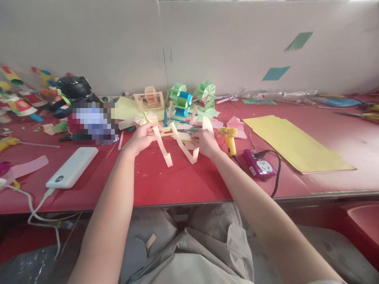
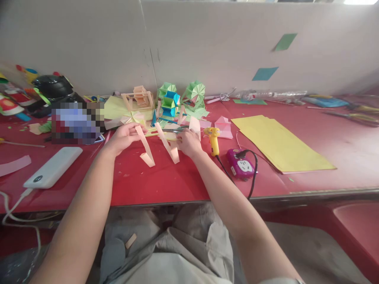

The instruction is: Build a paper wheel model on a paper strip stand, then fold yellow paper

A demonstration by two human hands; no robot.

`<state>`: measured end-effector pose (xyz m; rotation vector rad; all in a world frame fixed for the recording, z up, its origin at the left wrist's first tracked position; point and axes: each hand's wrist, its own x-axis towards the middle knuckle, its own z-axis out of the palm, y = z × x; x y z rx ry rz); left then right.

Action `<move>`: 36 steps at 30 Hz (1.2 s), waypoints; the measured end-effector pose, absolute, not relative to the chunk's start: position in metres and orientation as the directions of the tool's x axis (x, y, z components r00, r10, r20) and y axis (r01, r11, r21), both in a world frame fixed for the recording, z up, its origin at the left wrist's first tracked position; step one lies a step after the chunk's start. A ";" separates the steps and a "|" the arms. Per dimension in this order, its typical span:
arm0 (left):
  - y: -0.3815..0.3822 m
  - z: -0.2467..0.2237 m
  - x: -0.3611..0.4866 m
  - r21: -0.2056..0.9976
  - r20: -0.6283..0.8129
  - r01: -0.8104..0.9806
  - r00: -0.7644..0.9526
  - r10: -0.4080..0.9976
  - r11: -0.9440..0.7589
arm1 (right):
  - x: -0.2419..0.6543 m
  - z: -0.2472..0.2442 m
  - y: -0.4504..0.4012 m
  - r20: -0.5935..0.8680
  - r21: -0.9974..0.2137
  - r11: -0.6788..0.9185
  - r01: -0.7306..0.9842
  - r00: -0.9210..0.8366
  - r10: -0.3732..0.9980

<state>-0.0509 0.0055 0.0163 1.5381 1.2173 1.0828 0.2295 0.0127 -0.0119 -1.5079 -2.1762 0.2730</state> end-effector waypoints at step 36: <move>0.007 0.018 -0.051 0.865 0.335 0.350 0.131 0.933 -0.360 | 0.228 -0.013 0.014 0.335 -0.669 0.285 0.686 -0.064 0.940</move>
